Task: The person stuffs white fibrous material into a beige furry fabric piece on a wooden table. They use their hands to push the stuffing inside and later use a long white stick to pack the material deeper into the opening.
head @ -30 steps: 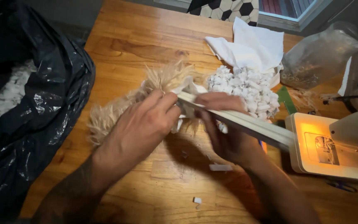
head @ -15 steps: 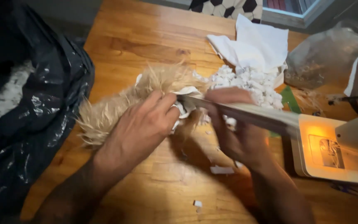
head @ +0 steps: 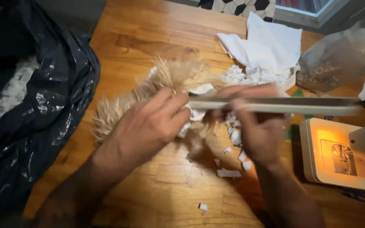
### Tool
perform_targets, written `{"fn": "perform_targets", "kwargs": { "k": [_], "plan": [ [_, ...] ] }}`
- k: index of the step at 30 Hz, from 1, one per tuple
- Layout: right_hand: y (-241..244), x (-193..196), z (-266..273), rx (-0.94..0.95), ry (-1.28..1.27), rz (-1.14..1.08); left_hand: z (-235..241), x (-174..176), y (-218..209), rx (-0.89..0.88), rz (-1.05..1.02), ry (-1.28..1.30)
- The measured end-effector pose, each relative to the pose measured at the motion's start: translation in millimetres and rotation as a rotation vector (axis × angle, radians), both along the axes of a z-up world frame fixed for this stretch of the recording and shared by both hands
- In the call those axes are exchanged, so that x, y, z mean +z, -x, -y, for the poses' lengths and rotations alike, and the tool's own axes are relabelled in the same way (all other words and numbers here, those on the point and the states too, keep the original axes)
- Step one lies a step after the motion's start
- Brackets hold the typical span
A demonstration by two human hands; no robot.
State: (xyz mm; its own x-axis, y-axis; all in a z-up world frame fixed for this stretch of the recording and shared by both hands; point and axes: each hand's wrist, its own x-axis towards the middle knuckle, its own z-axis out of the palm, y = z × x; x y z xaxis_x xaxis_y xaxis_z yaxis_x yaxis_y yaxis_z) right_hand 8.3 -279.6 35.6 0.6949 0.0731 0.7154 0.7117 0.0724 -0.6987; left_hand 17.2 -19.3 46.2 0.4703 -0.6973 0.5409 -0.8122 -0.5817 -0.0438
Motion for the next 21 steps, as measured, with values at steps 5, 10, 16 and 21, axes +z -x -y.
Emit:
{"fn": "perform_targets", "kwargs": {
  "k": [5, 10, 16, 21],
  "plan": [
    [23.7, 11.8, 1.1, -0.155, 0.245, 0.020, 1.0, -2.5, -0.1, 0.029, -0.108, -0.025],
    [35.9, 10.1, -11.7, -0.350, 0.320, 0.133, 2.0, -0.5, 1.5, 0.017, -0.029, -0.002],
    [27.8, 16.1, -5.8, -0.219, 0.424, 0.176, 4.4, -4.5, 0.1, 0.036, -0.017, -0.019],
    [9.9, -8.9, -11.4, -0.326, 0.312, 0.286, 7.2, -9.0, -1.6, 0.020, 0.057, 0.010]
  ]
}}
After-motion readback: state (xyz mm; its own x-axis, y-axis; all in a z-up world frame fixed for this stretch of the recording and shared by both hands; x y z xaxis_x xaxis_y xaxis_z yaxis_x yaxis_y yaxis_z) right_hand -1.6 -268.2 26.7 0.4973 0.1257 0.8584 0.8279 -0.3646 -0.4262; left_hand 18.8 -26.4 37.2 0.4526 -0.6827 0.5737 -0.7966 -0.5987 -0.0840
